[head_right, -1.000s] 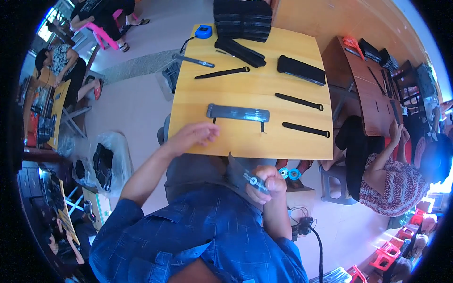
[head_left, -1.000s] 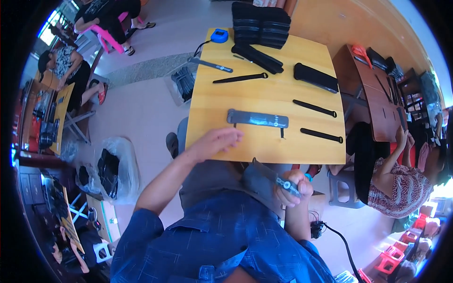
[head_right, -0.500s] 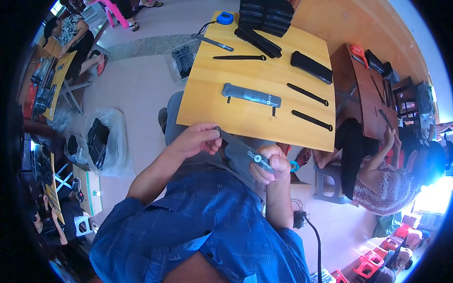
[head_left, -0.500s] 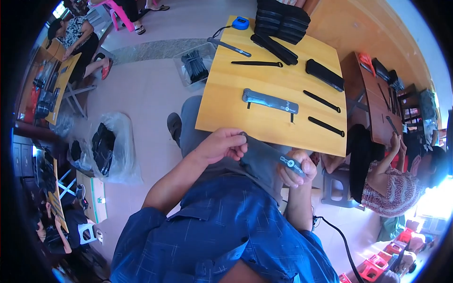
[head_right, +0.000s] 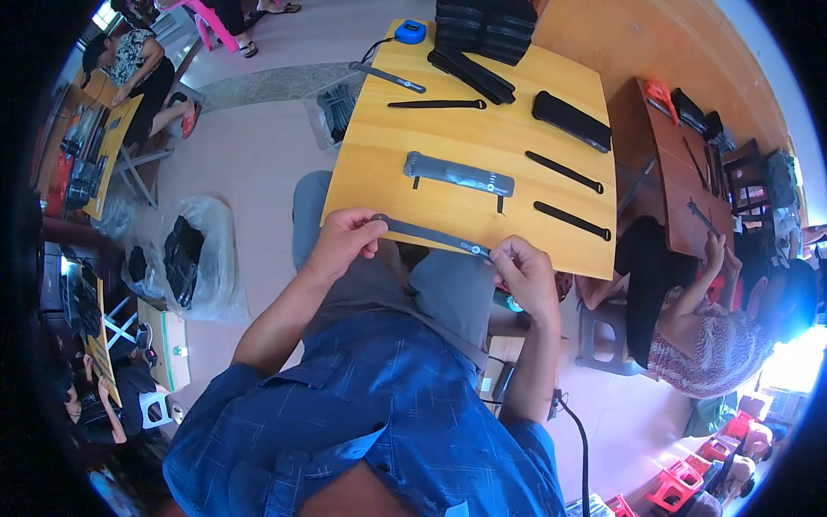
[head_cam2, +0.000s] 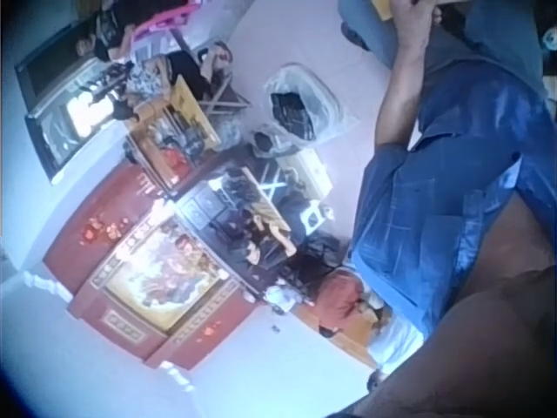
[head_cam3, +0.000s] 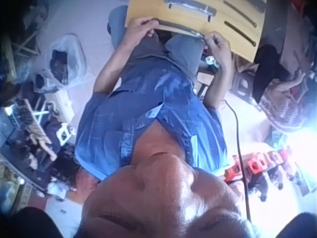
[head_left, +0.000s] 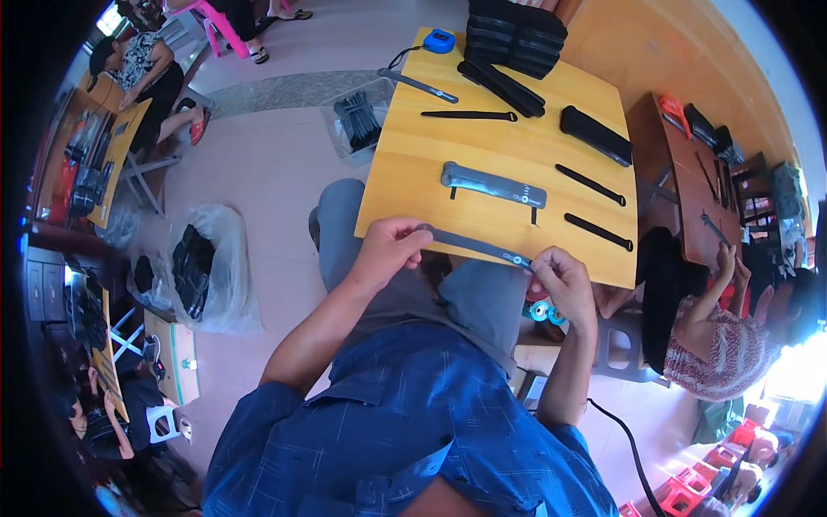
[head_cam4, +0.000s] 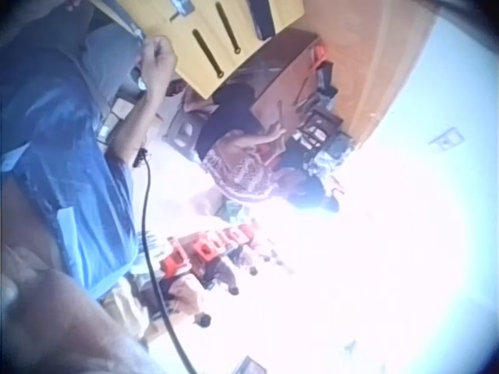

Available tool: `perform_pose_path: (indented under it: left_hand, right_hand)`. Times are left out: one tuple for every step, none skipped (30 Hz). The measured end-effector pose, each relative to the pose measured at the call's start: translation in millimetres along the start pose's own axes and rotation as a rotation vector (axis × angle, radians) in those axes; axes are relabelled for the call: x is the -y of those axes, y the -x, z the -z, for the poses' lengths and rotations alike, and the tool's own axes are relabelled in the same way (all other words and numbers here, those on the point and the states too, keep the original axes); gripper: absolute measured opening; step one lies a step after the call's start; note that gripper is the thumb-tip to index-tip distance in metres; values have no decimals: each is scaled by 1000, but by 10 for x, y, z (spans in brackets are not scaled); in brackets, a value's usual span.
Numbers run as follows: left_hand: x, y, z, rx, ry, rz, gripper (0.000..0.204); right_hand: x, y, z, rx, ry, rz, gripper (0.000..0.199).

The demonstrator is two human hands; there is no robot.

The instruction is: Attaching multiple black elastic straps onto a plastic component using a pinned assembly jig.

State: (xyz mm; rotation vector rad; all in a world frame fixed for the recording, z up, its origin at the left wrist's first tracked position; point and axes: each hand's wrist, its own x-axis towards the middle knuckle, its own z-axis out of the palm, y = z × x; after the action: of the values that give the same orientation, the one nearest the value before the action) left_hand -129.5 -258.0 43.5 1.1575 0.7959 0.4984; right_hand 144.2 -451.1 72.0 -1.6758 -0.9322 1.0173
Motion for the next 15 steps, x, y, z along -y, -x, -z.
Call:
perform_pose_path:
  left_hand:
    - [15, -22, -17, -37, 29, -36, 16]
    - [20, -47, -31, -36, 26, -31, 16]
    - [22, -84, -54, -62, 42, -43, 15]
    - [13, -119, -74, -88, 58, -53, 15]
    - [-10, -153, -82, -86, 54, -46, 15]
    - [-70, -187, -100, -94, 91, -15, 13]
    - [-116, -228, -111, -102, 128, 17, 11]
    - [-140, -276, -106, -100, 123, 27, 11]
    - [-159, -322, -87, -81, 98, 42, 11]
    - [-170, -372, -74, -61, 73, 58, 11]
    - [-173, -423, -70, -63, 69, 69, 11]
    - [-172, -472, -68, -89, -18, 38, 12]
    - [-165, -523, -63, -113, -106, 8, 13]
    - [-143, -584, -53, -116, -110, 21, 13]
    - [-111, -649, -42, -146, -255, -78, 14]
  right_hand:
    - [-30, -32, -19, -46, 25, 18, 13]
    - [-48, -64, -38, -92, 50, 35, 13]
    - [-57, -92, -56, -95, 45, 29, 13]
    - [-60, -124, -77, -143, 32, 38, 12]
    - [-71, -161, -82, -191, 21, 47, 12]
    - [-97, -200, -65, -194, 15, 39, 12]
    - [-125, -246, -44, -223, 14, 54, 11]
    - [-153, -292, -28, -252, 13, 69, 10]
    - [-156, -339, -13, -251, 9, 60, 10]
    - [-140, -383, 3, -265, -24, 64, 8]
    - [-136, -429, 17, -278, -57, 67, 6]
    - [-152, -477, 34, -275, -82, 72, 5]
    - [-157, -526, 52, -272, -87, 61, 5]
    - [-150, -575, 68, -256, -89, 59, 5]
    - [-142, -622, 81, -239, -89, 57, 6]
